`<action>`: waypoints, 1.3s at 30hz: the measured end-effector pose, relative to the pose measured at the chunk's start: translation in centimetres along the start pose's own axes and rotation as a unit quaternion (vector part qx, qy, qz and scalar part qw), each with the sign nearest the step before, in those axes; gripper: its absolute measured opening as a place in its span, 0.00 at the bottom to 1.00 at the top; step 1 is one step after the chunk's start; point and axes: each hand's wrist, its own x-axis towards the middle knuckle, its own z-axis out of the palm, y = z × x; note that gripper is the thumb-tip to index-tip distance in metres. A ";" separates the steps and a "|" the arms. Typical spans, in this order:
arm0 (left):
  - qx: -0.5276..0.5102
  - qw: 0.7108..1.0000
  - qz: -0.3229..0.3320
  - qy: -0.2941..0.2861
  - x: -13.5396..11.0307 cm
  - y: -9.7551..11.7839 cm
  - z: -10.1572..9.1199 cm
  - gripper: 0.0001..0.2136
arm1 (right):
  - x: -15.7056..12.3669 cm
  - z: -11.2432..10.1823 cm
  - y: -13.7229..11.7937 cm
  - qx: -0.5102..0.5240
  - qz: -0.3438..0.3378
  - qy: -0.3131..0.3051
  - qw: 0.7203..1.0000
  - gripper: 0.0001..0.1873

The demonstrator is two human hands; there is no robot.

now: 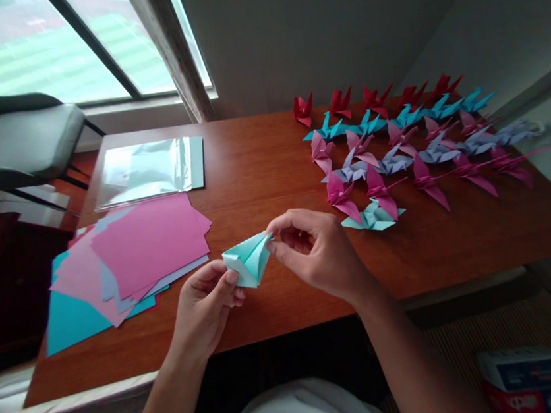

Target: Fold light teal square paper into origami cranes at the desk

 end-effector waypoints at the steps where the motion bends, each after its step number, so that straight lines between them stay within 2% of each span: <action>1: 0.005 1.000 0.002 0.001 0.0 0.0 0.0 0.14 | 0.1 -0.1 -0.2 -0.008 0.002 0.002 1.000 0.02; 7: 0.032 0.999 0.006 0.019 -0.2 0.0 0.3 0.14 | 0.3 -0.7 -0.9 -0.056 -0.014 -0.001 0.998 0.02; 19: 0.039 0.999 0.009 0.006 -0.1 0.0 0.2 0.14 | 0.7 -0.8 0.2 0.054 0.014 -0.023 0.998 0.01; 29: 0.032 0.999 0.011 0.001 -0.1 0.0 0.2 0.13 | 0.6 -0.4 -0.2 0.079 0.042 0.012 0.996 0.02; 35: 0.011 1.000 0.021 -0.003 0.0 -0.4 0.0 0.11 | 0.1 0.3 0.5 0.141 0.040 0.104 0.984 0.05; 39: 0.003 0.999 0.034 -0.002 0.0 -0.6 0.1 0.09 | -0.8 0.8 0.7 0.130 0.057 0.083 0.986 0.08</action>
